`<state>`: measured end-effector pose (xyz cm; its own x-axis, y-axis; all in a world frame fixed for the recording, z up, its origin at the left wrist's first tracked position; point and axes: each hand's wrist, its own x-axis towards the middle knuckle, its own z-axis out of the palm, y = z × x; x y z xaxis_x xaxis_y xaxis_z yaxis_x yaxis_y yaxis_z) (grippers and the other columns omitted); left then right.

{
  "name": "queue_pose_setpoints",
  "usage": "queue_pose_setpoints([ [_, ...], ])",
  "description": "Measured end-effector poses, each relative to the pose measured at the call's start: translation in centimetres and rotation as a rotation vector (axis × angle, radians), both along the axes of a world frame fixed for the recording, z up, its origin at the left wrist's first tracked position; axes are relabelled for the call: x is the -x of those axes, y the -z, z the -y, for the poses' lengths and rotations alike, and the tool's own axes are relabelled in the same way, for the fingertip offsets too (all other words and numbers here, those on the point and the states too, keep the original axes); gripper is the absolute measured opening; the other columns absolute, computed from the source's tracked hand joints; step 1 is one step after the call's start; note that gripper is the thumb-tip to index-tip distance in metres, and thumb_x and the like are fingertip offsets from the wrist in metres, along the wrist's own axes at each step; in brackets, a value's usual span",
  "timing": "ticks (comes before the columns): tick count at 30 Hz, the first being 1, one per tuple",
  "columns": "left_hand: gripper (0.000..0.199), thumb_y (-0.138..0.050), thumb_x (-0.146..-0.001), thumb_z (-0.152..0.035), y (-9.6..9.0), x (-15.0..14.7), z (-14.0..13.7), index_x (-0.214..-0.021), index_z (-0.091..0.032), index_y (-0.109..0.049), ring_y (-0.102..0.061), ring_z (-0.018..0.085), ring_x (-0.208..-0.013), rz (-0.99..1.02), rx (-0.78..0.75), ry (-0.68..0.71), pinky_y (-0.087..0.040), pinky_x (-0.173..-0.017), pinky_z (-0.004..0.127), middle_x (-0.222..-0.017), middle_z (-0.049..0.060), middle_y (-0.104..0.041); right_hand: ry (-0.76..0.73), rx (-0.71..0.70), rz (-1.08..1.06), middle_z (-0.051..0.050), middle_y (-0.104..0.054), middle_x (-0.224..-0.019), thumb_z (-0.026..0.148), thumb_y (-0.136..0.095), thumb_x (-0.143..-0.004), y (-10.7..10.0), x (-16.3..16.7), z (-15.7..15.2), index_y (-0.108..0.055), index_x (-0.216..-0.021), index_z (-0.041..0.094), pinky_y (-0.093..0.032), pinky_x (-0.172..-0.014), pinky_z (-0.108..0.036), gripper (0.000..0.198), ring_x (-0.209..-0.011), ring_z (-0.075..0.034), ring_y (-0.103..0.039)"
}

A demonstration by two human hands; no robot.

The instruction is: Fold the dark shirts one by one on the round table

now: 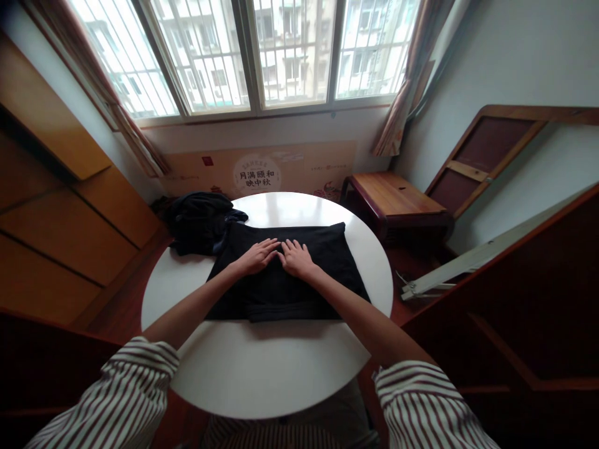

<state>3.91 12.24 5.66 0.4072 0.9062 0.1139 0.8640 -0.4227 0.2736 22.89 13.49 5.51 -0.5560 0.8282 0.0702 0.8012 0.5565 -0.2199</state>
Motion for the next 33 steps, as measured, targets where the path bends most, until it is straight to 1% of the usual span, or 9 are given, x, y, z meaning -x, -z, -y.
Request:
queue_pose_setpoints([
  [4, 0.057, -0.037, -0.100, -0.051, 2.0, 2.7, -1.4, -0.151, -0.025, -0.038, -0.023, 0.031, -0.149, -0.111, 0.035, -0.224, -0.015, -0.117, 0.061, -0.161, 0.009, -0.027, 0.216, 0.042, 0.030, -0.011, -0.024, -0.162, 0.059, -0.029, -0.100, 1.6, -4.0, -4.4, -0.036, -0.153, 0.021, -0.013, -0.118, -0.057, 0.066, -0.149, -0.034, -0.019],
  [8, 0.054, -0.036, -0.100, -0.045, 2.6, 6.2, -1.0, -0.149, -0.023, -0.042, -0.024, 0.028, -0.149, -0.095, -0.023, -0.319, -0.021, -0.119, 0.050, -0.160, 0.010, -0.030, 0.316, 0.057, -0.033, -0.011, -0.026, -0.162, 0.052, -0.034, -0.100, 1.9, -8.3, -6.8, -0.040, -0.151, 0.021, -0.008, -0.119, -0.055, 0.060, -0.150, -0.030, -0.017],
  [11, 0.049, -0.042, -0.098, -0.039, 1.9, 6.2, -0.6, -0.144, -0.021, -0.050, -0.030, 0.031, -0.146, -0.086, -0.035, -0.363, -0.026, -0.117, 0.050, -0.156, 0.012, -0.039, 0.338, 0.083, -0.306, -0.013, -0.042, -0.154, 0.042, -0.050, -0.095, 1.5, -10.0, -8.0, -0.057, -0.137, 0.018, -0.016, -0.120, -0.050, 0.049, -0.146, -0.029, -0.030],
  [14, 0.042, -0.046, -0.096, -0.030, -0.1, 3.0, 0.6, -0.134, -0.017, -0.059, -0.048, 0.032, -0.133, -0.033, -0.130, -0.312, -0.037, -0.111, 0.050, -0.142, 0.015, -0.054, 0.494, 0.042, -0.669, -0.018, -0.060, -0.133, 0.031, -0.052, -0.091, 0.6, -11.8, -8.9, -0.068, -0.114, 0.013, -0.033, -0.114, -0.044, 0.034, -0.131, -0.029, -0.050],
  [18, 0.034, -0.039, -0.101, -0.031, -2.9, -5.8, 4.2, -0.117, -0.019, -0.067, -0.065, 0.021, -0.099, 0.090, -0.207, 0.102, -0.051, -0.091, 0.032, -0.112, 0.010, -0.069, 0.680, 0.105, -0.805, -0.018, -0.071, -0.088, 0.030, -0.059, -0.086, -0.2, -14.6, -9.7, -0.068, -0.087, 0.010, -0.056, -0.083, -0.042, 0.023, -0.090, -0.028, -0.069],
  [21, 0.034, -0.048, -0.098, -0.045, -3.5, -12.9, 6.7, -0.106, -0.019, -0.068, -0.062, 0.023, -0.097, -0.023, -0.214, 0.428, -0.052, -0.083, 0.033, -0.105, 0.011, -0.068, 0.699, 0.250, -0.869, -0.007, -0.063, -0.060, 0.032, -0.074, -0.076, -0.3, -15.7, -9.9, -0.064, -0.071, 0.011, -0.056, -0.056, -0.029, 0.025, -0.057, -0.017, -0.063],
  [24, 0.034, -0.061, -0.090, -0.046, -2.8, -17.6, 7.4, -0.103, -0.015, -0.067, -0.059, 0.027, -0.101, -0.167, -0.210, 0.501, -0.053, -0.077, 0.035, -0.107, 0.014, -0.065, 0.699, 0.303, -0.907, -0.002, -0.059, -0.055, 0.035, -0.082, -0.069, -0.4, -15.8, -10.1, -0.063, -0.071, 0.011, -0.047, -0.043, -0.021, 0.031, -0.047, -0.010, -0.054],
  [28, 0.016, -0.053, -0.092, -0.019, -1.5, -19.7, 6.7, -0.096, -0.012, -0.067, -0.060, 0.025, -0.093, -0.275, -0.195, 0.484, -0.053, -0.069, 0.034, -0.100, 0.016, -0.063, 0.698, 0.279, -0.902, 0.002, -0.056, -0.054, 0.032, -0.085, -0.066, -0.9, -15.2, -10.8, -0.065, -0.077, 0.011, -0.037, -0.037, -0.016, 0.031, -0.044, -0.006, -0.046],
  [33, 0.026, -0.041, -0.094, -0.006, -1.1, -19.4, 7.1, -0.100, -0.007, -0.066, -0.060, 0.024, -0.087, -0.321, -0.231, 0.537, -0.053, -0.061, 0.031, -0.097, 0.016, -0.060, 0.704, 0.233, -0.825, 0.002, -0.053, -0.053, 0.028, -0.083, -0.067, -1.4, -14.5, -11.8, -0.065, -0.070, 0.011, -0.038, -0.040, -0.016, 0.025, -0.045, -0.007, -0.047],
])
